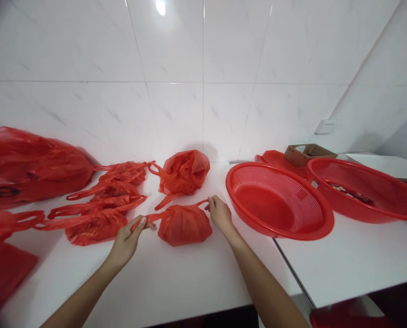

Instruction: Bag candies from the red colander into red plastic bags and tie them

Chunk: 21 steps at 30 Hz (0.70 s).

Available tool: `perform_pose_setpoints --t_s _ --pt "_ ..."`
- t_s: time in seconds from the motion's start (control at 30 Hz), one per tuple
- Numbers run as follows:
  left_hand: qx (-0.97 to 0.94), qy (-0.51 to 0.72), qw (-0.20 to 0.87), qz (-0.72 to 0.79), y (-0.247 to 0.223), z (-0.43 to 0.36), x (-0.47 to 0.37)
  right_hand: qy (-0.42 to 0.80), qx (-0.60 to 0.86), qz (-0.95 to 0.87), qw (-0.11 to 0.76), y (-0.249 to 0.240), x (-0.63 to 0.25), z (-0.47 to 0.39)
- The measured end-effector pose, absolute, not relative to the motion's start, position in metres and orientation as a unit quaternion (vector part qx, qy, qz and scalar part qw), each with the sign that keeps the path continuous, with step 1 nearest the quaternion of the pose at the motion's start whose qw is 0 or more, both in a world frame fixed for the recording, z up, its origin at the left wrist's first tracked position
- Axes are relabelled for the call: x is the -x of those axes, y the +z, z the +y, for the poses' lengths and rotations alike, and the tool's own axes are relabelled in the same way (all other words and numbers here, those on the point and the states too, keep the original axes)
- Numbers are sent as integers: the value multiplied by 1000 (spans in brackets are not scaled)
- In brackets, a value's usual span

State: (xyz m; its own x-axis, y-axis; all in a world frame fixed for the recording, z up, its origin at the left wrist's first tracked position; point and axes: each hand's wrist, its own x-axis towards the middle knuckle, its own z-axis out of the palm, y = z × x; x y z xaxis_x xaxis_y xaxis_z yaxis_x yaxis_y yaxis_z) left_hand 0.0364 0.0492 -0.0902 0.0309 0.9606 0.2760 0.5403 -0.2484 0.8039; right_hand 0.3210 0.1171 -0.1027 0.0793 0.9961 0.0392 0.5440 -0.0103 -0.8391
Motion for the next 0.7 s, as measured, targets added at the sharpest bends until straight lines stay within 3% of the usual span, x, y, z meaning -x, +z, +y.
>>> perform_pose_setpoints --t_s 0.23,0.7 --pt "-682 437 193 554 -102 87 -97 155 664 -675 282 -97 -270 90" --pt "-703 168 80 687 -139 131 -89 96 717 -663 194 -140 -299 123"
